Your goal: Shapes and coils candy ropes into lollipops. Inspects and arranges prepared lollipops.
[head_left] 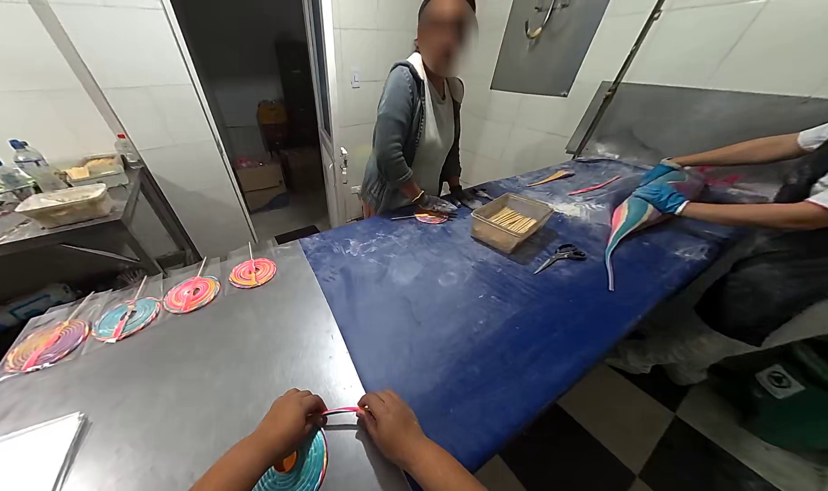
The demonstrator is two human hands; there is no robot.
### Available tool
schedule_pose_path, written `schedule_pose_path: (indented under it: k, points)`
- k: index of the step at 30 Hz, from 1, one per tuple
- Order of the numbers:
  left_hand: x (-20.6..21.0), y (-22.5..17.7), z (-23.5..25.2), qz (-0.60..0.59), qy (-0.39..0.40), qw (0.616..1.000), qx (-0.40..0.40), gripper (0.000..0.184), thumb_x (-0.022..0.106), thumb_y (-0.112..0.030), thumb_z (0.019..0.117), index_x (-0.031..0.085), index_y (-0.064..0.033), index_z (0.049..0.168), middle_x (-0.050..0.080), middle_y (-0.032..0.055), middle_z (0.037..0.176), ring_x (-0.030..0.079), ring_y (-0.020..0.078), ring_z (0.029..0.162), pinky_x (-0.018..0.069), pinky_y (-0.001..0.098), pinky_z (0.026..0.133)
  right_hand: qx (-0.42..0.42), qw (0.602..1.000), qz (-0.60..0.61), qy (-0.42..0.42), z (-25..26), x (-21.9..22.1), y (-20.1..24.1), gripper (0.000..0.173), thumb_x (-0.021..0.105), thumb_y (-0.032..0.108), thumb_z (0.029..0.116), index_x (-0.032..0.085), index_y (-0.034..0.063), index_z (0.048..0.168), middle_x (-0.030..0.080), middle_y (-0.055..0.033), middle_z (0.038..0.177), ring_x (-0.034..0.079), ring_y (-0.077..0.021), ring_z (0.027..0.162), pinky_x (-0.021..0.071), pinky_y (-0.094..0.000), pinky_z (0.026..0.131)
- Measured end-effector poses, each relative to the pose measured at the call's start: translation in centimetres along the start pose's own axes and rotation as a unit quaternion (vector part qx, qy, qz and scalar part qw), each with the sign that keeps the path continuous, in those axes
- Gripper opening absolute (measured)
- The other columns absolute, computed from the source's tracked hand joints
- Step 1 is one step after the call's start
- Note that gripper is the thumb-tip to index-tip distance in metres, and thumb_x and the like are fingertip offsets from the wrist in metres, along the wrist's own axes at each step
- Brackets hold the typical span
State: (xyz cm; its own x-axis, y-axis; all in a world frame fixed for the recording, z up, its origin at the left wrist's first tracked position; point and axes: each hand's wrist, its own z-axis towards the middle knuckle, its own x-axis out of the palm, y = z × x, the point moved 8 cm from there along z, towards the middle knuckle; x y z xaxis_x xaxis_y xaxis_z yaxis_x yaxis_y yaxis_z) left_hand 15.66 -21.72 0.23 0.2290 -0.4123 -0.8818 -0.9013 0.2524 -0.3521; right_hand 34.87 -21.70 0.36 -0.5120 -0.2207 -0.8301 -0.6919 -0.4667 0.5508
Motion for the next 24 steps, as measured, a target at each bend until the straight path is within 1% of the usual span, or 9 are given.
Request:
schedule_pose_path:
  k: [2, 5, 8, 11, 15, 17, 19, 21, 24]
  points:
    - [-0.2, 0.0, 0.2, -0.006, 0.001, 1.000, -0.008, 0.028, 0.060, -0.031, 0.1017, 0.072, -0.0156, 0.121, 0.072, 0.0077, 0.121, 0.062, 0.0277, 0.122, 0.0464, 0.0485, 0.108, 0.000, 0.998, 0.037, -0.044, -0.2, -0.9, -0.1, 0.033, 0.056, 0.032, 0.1034, 0.070, 0.0100, 0.124, 0.073, -0.0092, 0.114, 0.068, -0.0233, 0.111, 0.0529, -0.0387, 0.102]
    - [-0.1, -0.1, 0.3, -0.007, 0.006, 1.000, -0.018, 0.030, 0.058, -0.031, 0.1024, 0.072, -0.0176, 0.125, 0.071, 0.0075, 0.123, 0.062, 0.0280, 0.123, 0.0470, 0.0506, 0.108, -0.020, 0.992, 0.046, -0.113, -0.9, -1.8, -0.1, 0.021, 0.064, 0.024, 0.0974, 0.074, 0.0088, 0.107, 0.074, -0.0070, 0.100, 0.071, -0.0204, 0.099, 0.0565, -0.0360, 0.093]
    - [-0.3, -0.4, 0.3, 0.007, 0.017, 1.000, -0.020, 0.028, 0.059, -0.032, 0.1019, 0.074, -0.0150, 0.119, 0.072, 0.0082, 0.121, 0.063, 0.0288, 0.122, 0.0482, 0.0515, 0.106, -0.051, 0.988, 0.014, -0.148, -1.2, -2.5, 0.1, 0.024, 0.064, 0.030, 0.0992, 0.075, 0.0091, 0.101, 0.075, -0.0064, 0.096, 0.072, -0.0203, 0.096, 0.0586, -0.0358, 0.090]
    - [-0.3, -0.7, 0.4, 0.023, 0.015, 0.999, -0.018, 0.029, 0.059, -0.033, 0.1020, 0.074, -0.0148, 0.118, 0.072, 0.0085, 0.120, 0.063, 0.0304, 0.122, 0.0489, 0.0534, 0.104, -0.009, 0.996, -0.020, -0.090, -1.1, -2.4, -0.4, 0.047, 0.050, 0.046, 0.1056, 0.073, 0.0056, 0.098, 0.074, -0.0112, 0.097, 0.072, -0.0251, 0.098, 0.0589, -0.0410, 0.089]
    - [-0.1, -0.9, 0.4, 0.024, -0.002, 1.000, -0.007, 0.028, 0.058, -0.033, 0.1020, 0.074, -0.0154, 0.116, 0.072, 0.0076, 0.117, 0.064, 0.0290, 0.120, 0.0491, 0.0509, 0.104, 0.080, 0.997, -0.010, -0.008, -0.9, -1.3, -1.3, 0.059, 0.032, 0.046, 0.1101, 0.070, 0.0035, 0.095, 0.072, -0.0144, 0.095, 0.071, -0.0282, 0.099, 0.0562, -0.0469, 0.087]
    - [0.1, -1.0, 0.4, 0.020, -0.001, 1.000, -0.009, 0.028, 0.057, -0.032, 0.1026, 0.074, -0.0155, 0.118, 0.072, 0.0074, 0.118, 0.063, 0.0278, 0.120, 0.0484, 0.0486, 0.106, 0.121, 0.991, 0.061, 0.005, -1.2, -1.1, -2.1, 0.054, 0.041, 0.050, 0.1073, 0.073, 0.0066, 0.110, 0.074, -0.0111, 0.103, 0.071, -0.0237, 0.102, 0.0556, -0.0444, 0.093]
    - [0.2, -1.0, 0.5, 0.016, -0.005, 1.000, -0.008, 0.029, 0.056, -0.031, 0.1029, 0.073, -0.0153, 0.120, 0.072, 0.0074, 0.120, 0.064, 0.0271, 0.120, 0.0481, 0.0471, 0.106, 0.124, 0.981, 0.146, -0.007, -1.3, -1.2, -2.4, 0.044, 0.063, 0.044, 0.0994, 0.071, 0.0105, 0.127, 0.075, -0.0066, 0.101, 0.071, -0.0181, 0.092, 0.0579, -0.0390, 0.090]
    - [0.1, -1.3, 0.6, 0.008, -0.002, 1.000, -0.003, 0.030, 0.055, -0.029, 0.1023, 0.072, -0.0152, 0.124, 0.071, 0.0081, 0.123, 0.063, 0.0284, 0.122, 0.0477, 0.0485, 0.107, 0.111, 0.979, 0.171, -0.020, -1.5, -1.3, -1.9, 0.034, 0.069, 0.032, 0.0960, 0.071, 0.0097, 0.123, 0.075, -0.0059, 0.099, 0.071, -0.0158, 0.089, 0.0582, -0.0354, 0.087]
    - [0.2, -2.4, 0.9, -0.025, 0.011, 0.999, 0.020, 0.039, 0.052, -0.034, 0.1029, 0.068, -0.0172, 0.134, 0.069, 0.0074, 0.131, 0.061, 0.0272, 0.128, 0.0449, 0.0505, 0.111, 0.080, 0.985, 0.143, -0.052, -1.8, -1.9, -1.3, 0.027, 0.067, 0.029, 0.0971, 0.072, 0.0079, 0.114, 0.075, -0.0069, 0.097, 0.071, -0.0160, 0.089, 0.0584, -0.0344, 0.085]
